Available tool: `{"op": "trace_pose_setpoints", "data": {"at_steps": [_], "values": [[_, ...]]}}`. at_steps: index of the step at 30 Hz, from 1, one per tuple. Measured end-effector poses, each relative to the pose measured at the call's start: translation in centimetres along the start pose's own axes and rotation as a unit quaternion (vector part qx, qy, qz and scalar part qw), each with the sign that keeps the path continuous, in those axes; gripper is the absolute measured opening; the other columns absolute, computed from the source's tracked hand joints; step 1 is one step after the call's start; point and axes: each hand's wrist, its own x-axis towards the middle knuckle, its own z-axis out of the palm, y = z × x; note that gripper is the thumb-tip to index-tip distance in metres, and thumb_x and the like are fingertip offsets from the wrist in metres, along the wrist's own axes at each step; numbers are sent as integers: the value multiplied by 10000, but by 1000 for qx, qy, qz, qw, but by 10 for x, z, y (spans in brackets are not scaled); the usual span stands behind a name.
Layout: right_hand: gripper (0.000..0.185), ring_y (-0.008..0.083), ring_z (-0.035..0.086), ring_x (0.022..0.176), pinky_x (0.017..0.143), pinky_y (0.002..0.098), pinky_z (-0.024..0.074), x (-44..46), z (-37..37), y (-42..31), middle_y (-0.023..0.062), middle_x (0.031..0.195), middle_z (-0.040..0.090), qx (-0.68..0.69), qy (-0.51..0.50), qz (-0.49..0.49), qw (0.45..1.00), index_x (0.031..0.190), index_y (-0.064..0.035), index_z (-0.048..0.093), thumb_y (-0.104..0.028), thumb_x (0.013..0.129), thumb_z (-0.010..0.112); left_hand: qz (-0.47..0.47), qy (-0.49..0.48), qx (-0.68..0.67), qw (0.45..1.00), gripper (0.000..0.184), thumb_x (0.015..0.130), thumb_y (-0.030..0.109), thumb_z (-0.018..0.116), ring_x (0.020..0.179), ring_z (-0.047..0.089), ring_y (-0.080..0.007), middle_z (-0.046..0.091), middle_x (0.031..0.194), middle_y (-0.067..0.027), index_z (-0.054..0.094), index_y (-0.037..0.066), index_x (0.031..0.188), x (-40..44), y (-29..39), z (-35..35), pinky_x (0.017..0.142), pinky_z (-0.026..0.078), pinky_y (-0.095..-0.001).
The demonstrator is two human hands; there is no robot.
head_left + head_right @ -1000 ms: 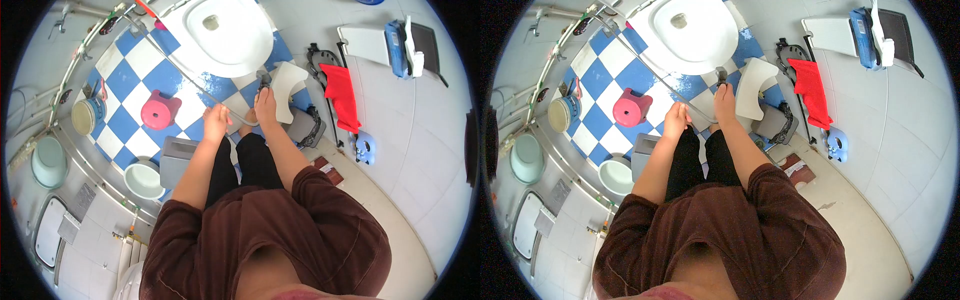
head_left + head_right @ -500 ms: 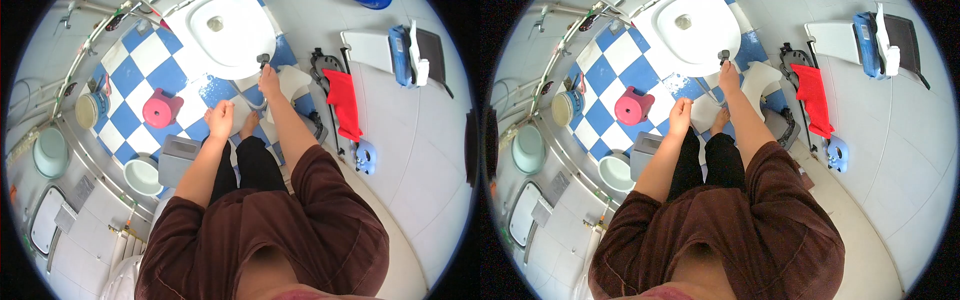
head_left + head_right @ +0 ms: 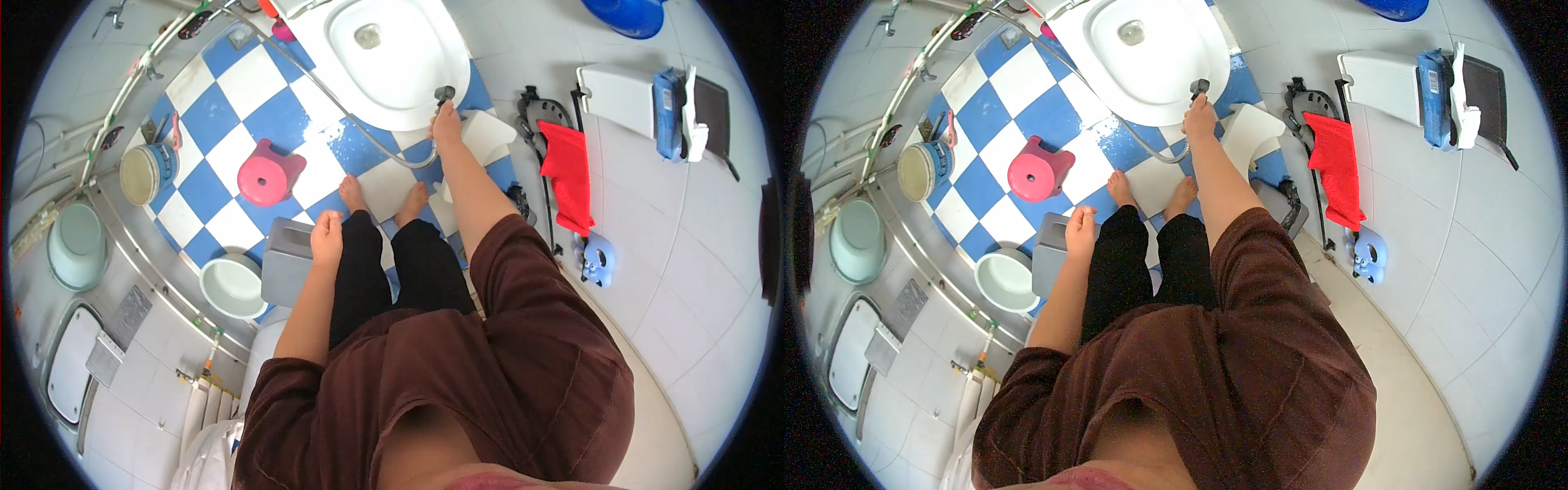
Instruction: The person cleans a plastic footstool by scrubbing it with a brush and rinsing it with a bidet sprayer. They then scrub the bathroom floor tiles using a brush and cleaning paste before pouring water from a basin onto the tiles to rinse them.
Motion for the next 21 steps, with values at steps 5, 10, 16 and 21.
{"op": "trace_pose_setpoints", "data": {"at_steps": [5,10,16,21], "values": [[447,158,414,364,326,295,344,10,8,12,52,554,445,-26,43,-39,998,881,-18,467,-430,958,312,-38,3,0,999,242,932,229,474,663,461,-92,507,687,-6,584,20,880,-4,-5,-30,629,398,-259],[442,157,427,386,342,286,358,8,17,-9,54,542,445,-34,57,-67,996,845,-13,452,-412,963,301,-67,-4,-11,998,250,937,231,472,645,458,-82,498,679,-6,586,13,888,-6,9,-48,607,394,-249],[399,111,411,427,381,251,375,24,37,-73,29,592,425,103,22,-187,977,896,-41,437,-411,969,306,8,42,-2,999,241,940,222,470,657,472,-89,526,713,-14,588,16,899,1,-22,-52,629,408,-252],[384,121,427,474,416,250,382,27,66,-110,39,624,445,195,-43,-176,964,912,-49,430,-404,972,298,-21,47,-29,998,231,941,214,473,665,461,-83,523,724,0,585,14,906,0,-23,-45,636,405,-243]]}}
